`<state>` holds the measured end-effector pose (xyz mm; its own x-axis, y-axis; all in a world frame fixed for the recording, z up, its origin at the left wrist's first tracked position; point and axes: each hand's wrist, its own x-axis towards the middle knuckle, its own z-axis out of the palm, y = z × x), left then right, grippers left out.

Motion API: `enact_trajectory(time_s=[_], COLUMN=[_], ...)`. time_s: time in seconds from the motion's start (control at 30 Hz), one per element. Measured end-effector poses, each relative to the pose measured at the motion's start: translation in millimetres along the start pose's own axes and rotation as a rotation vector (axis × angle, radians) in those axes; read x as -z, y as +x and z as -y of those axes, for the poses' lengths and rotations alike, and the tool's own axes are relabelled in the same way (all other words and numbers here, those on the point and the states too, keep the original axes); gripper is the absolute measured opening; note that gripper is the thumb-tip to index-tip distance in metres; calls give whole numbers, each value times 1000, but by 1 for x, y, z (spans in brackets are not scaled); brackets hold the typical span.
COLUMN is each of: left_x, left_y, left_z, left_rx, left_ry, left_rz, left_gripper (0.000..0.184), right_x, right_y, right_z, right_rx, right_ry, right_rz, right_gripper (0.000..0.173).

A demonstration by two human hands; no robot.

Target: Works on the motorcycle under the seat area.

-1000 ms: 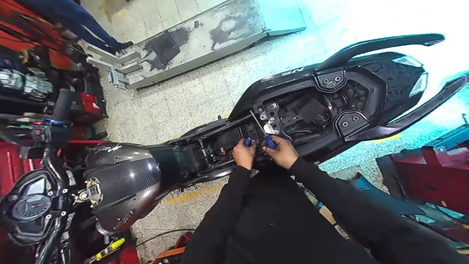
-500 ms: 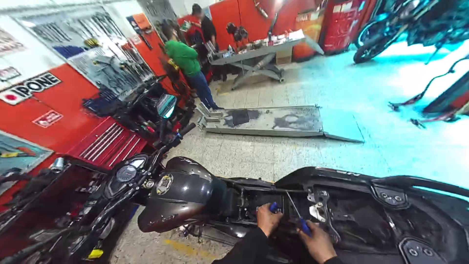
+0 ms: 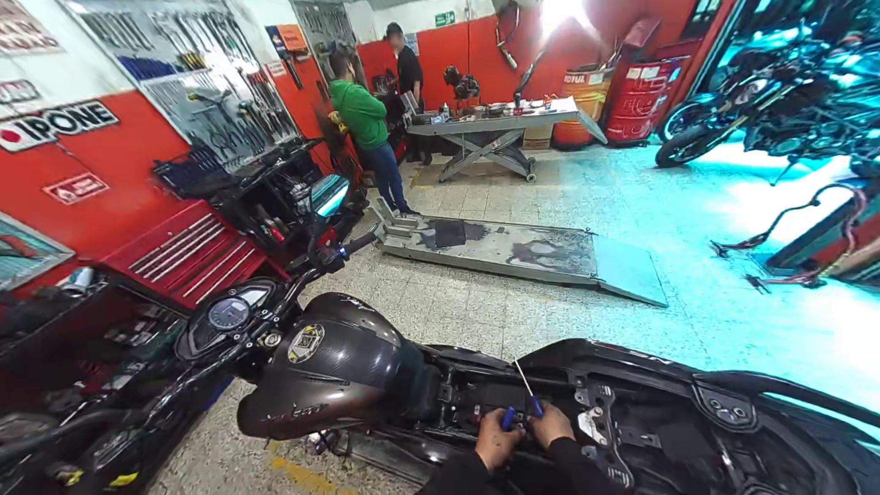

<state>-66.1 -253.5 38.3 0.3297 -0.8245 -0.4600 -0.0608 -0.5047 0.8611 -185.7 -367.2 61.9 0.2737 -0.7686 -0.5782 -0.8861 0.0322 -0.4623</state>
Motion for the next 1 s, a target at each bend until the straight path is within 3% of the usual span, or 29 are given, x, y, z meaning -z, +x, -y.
enact_trajectory(time_s=[0.13,0.4,0.7,0.83,1.0], left_x=[4,10,8,8,7], left_y=[3,2,6,7,9], left_z=[8,12,21,17,10], left_rx=[-30,-36,-105,-50,21], left_ry=[-84,2,-21,-115,-154], left_rz=[3,53,50,37,6], left_gripper=[45,33,36,42,33], right_x=[-6,-8,-8,-8,2], right_y=[9,7,7,12,-3], right_z=[-8,-8,-10,-14,-8], right_rx=[25,2,37,39,82], right_ry=[22,63,71,49,54], right_rz=[7,-55,-43,-2,22], right_gripper=[42,32,32,32,27])
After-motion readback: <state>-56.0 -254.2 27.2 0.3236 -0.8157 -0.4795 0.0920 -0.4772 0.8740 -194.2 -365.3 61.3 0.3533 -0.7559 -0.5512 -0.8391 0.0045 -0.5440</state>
